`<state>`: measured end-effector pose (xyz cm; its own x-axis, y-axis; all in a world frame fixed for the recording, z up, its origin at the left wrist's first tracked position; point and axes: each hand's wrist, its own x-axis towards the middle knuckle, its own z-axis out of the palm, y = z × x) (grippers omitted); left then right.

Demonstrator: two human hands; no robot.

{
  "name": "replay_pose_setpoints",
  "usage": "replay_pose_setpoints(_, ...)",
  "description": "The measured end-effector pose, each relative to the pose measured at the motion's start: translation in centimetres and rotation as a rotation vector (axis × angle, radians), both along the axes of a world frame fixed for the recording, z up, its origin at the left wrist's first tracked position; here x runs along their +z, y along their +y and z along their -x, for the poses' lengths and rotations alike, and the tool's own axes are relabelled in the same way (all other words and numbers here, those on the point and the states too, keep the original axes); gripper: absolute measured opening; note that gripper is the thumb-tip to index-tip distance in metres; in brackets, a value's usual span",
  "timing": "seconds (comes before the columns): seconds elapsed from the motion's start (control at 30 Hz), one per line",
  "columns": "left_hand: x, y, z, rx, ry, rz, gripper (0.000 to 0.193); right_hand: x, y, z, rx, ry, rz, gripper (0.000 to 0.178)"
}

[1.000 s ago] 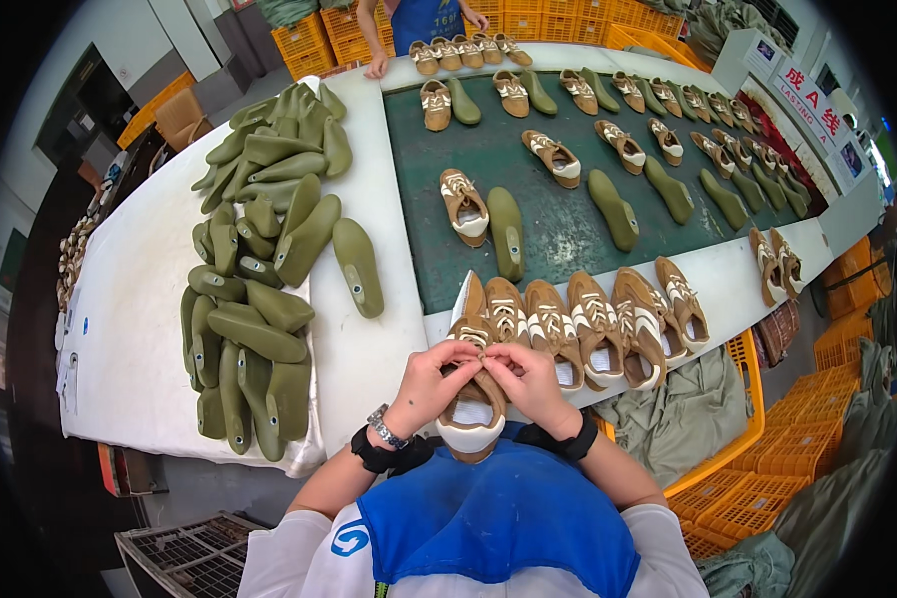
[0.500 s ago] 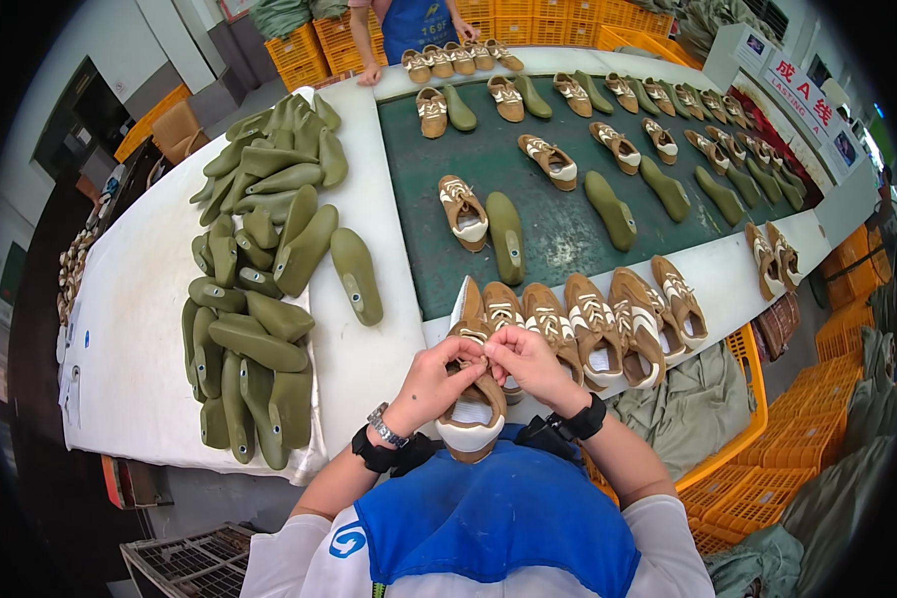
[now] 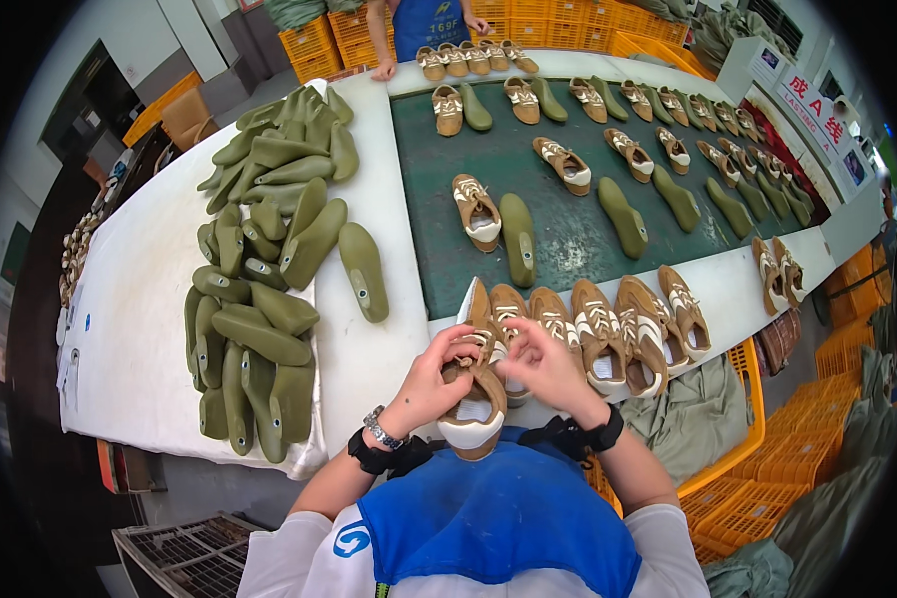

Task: The person inserts green shoe lasts into brown canvas shoes, ties the laces, and places the finished shoes on the table. They retrieve shoes from a sack, insert insoles, and continue assembling multiple pairs while a coworker arranges lasts nearby.

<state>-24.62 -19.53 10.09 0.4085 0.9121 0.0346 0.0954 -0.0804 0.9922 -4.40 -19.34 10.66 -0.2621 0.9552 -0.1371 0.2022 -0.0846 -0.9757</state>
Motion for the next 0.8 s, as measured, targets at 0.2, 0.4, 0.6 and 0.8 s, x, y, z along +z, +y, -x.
replay_pose_setpoints(0.2, 0.6, 0.4, 0.5, -0.056, 0.122, 0.079, 0.058, 0.4, -1.8, 2.0, 0.065, -0.282, -0.358, 0.064)
replay_pose_setpoints(0.4, 0.8, 0.3, -0.3, 0.050, 0.222, -0.171, 0.041, -0.5, -2.5, 2.7, -0.071, -0.229, -0.429, 0.048)
replay_pose_setpoints(0.6, 0.1, 0.0, -0.6, 0.124, 0.392, -0.451, 0.011, -1.1, -2.6, 2.7, -0.133, -0.305, -0.532, 0.036)
replay_pose_setpoints(0.8, 0.2, -0.5, 1.0, -0.039, 0.168, -0.397, 0.004, -0.5, -2.4, 1.0, -0.187, -0.391, -0.423, 0.027)
